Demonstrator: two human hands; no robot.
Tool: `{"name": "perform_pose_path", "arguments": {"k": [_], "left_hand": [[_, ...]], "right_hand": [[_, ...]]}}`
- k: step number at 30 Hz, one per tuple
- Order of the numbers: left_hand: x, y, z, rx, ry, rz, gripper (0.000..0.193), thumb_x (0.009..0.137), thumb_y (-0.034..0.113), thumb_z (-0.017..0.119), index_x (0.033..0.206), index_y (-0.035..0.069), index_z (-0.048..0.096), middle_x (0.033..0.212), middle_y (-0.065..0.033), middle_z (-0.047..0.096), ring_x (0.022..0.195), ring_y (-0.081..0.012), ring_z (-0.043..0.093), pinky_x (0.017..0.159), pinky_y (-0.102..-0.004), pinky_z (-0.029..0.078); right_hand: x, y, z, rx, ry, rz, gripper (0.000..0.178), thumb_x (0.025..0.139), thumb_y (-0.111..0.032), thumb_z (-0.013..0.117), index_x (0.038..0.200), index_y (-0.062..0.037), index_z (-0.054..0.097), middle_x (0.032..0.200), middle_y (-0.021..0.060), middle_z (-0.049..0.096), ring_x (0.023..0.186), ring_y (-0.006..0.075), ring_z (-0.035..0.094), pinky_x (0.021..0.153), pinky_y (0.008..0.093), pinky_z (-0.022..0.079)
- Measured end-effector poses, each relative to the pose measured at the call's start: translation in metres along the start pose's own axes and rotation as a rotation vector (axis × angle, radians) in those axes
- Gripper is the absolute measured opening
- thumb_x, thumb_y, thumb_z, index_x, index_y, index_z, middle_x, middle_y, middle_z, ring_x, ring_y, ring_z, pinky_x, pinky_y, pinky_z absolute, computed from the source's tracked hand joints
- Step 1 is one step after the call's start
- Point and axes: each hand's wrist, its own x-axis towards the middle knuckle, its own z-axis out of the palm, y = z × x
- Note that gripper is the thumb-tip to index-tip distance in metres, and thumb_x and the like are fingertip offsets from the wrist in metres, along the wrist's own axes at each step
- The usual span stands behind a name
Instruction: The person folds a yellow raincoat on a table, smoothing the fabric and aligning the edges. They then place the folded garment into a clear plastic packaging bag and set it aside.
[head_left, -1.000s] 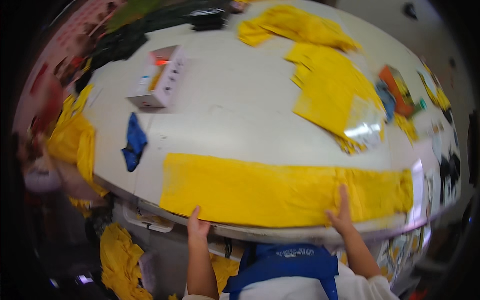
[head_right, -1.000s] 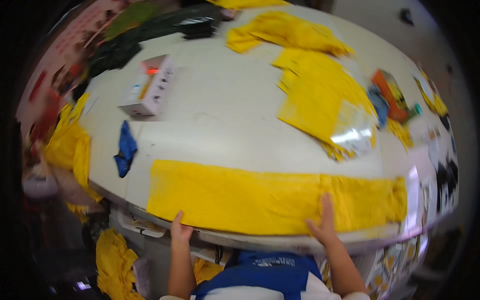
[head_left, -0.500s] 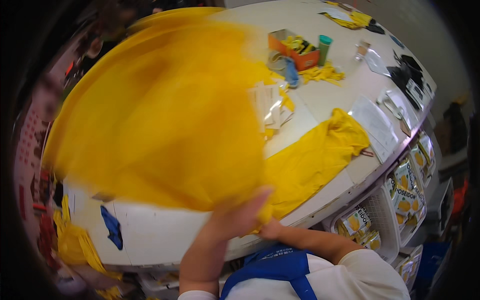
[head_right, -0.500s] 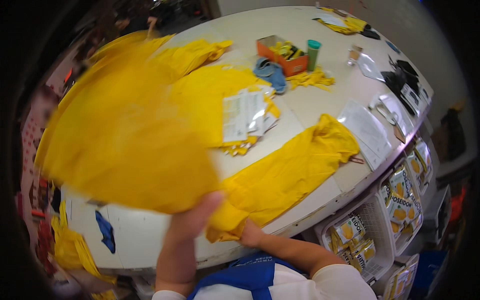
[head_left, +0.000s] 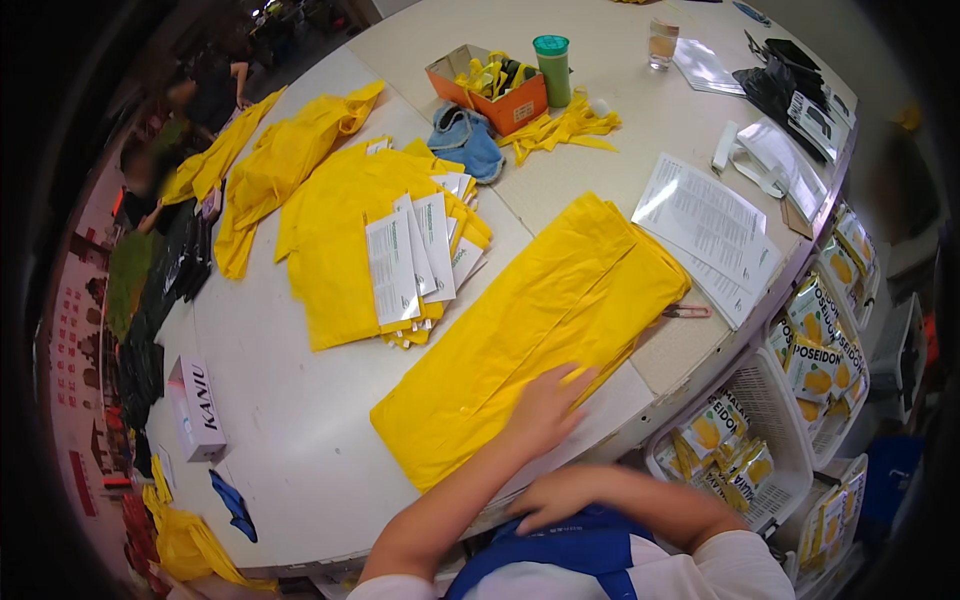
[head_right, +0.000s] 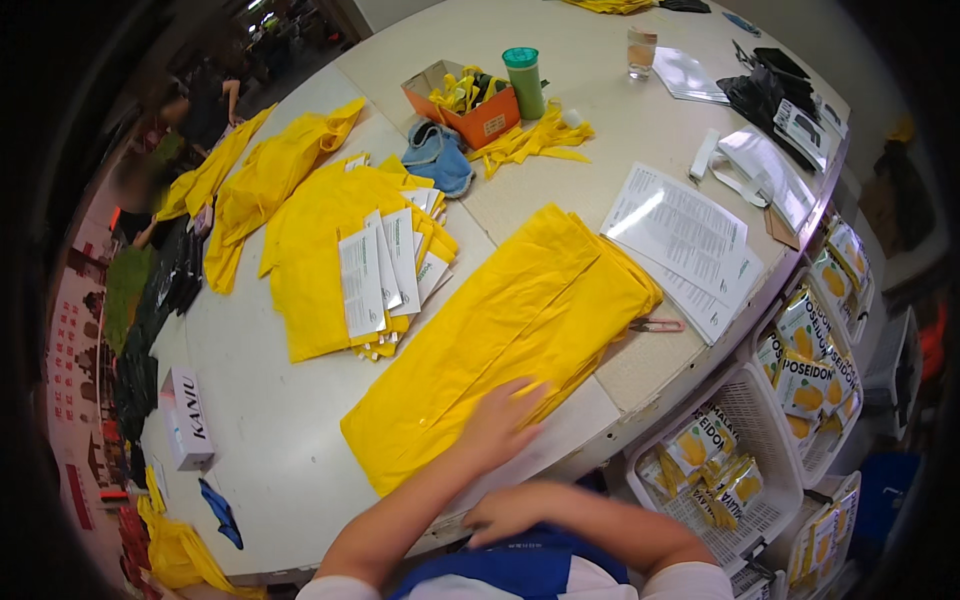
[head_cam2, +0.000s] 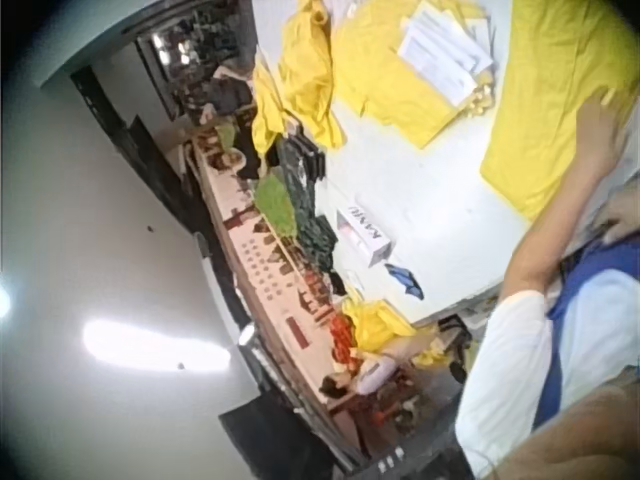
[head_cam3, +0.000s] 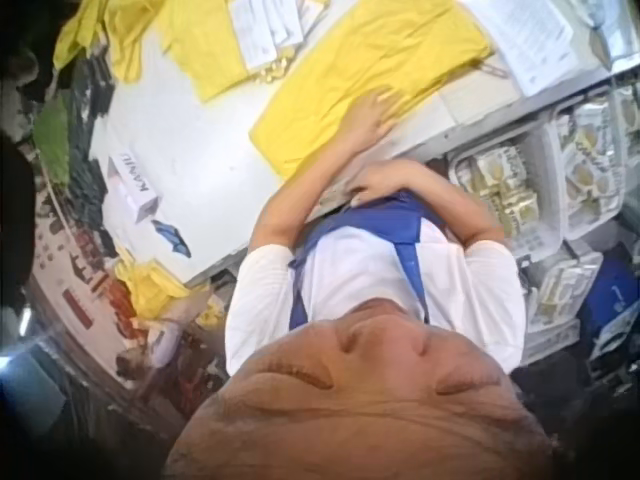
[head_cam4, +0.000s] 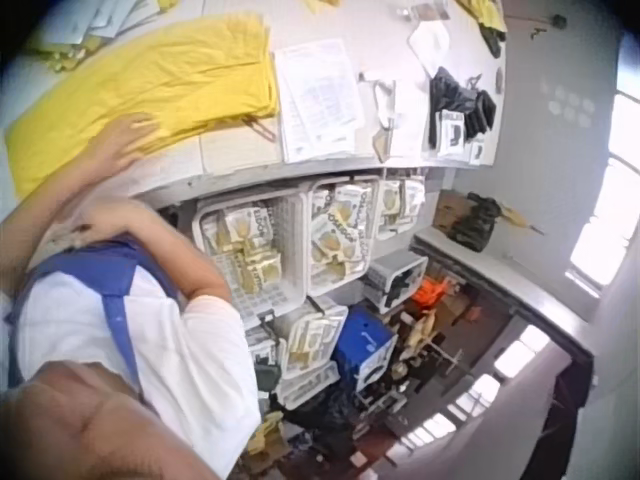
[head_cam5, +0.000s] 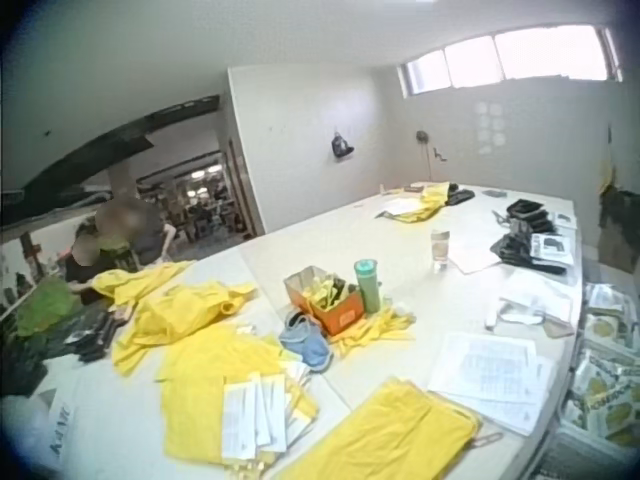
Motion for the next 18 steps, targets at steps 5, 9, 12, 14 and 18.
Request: {"name": "perform_pose_path", "arguments": {"k": [5,9,12,14,18], "left_hand": [[-0.189,0.008,-0.022,0.345,0.528,-0.479,0.061,0.072,0.018,0.072,0.128,0.012,0.051,0.141,-0.0207,0.032,0.122,-0.0406,0.040,0.104,-0.0501,0.029],[-0.231,-0.022,0.009,0.121,0.500,-0.726,0.063,0.070,0.000,0.065,0.129,0.019,0.053,0.147,-0.0223,0.023,0.130,-0.0447,0.030,0.104,-0.0472,0.032],[-0.260,-0.040,0.013,0.202,0.442,-0.717,0.072,0.064,-0.014,0.056,0.127,0.022,0.056,0.147,-0.0207,0.026,0.128,-0.0453,0.031,0.102,-0.0417,0.037],[-0.278,-0.038,-0.002,0.281,0.332,-0.691,0.070,0.064,-0.010,0.057,0.127,0.023,0.056,0.146,-0.0197,0.027,0.127,-0.0436,0.032,0.102,-0.0441,0.036],[-0.278,-0.030,-0.033,0.260,0.263,-0.631,0.054,0.077,0.027,0.064,0.130,0.027,0.052,0.148,-0.0169,0.026,0.131,-0.0432,0.025,0.105,-0.0599,0.017]], "right_hand": [[-0.159,0.091,-0.107,-0.237,1.582,0.601,0.038,0.091,-0.026,0.057,0.117,0.0011,0.054,0.110,0.0203,0.060,0.104,0.0341,0.056,0.090,0.0399,0.044],[-0.162,0.140,-0.162,-0.520,1.740,0.827,0.030,0.088,-0.023,0.058,0.110,-0.0031,0.054,0.091,0.0219,0.063,0.087,0.0429,0.059,0.076,0.0446,0.048],[-0.150,0.135,-0.169,-0.483,1.566,0.899,0.028,0.087,-0.022,0.058,0.107,-0.0032,0.054,0.092,0.0221,0.063,0.088,0.0434,0.059,0.077,0.0459,0.048],[-0.146,0.150,-0.153,-0.502,1.585,0.732,0.027,0.087,-0.021,0.058,0.107,-0.0027,0.054,0.089,0.0217,0.064,0.087,0.0440,0.059,0.077,0.0464,0.048],[-0.146,0.131,-0.144,-0.462,1.594,0.852,0.034,0.086,-0.018,0.057,0.117,-0.0056,0.052,0.115,0.0214,0.055,0.108,0.0406,0.050,0.092,0.0460,0.041]]}}
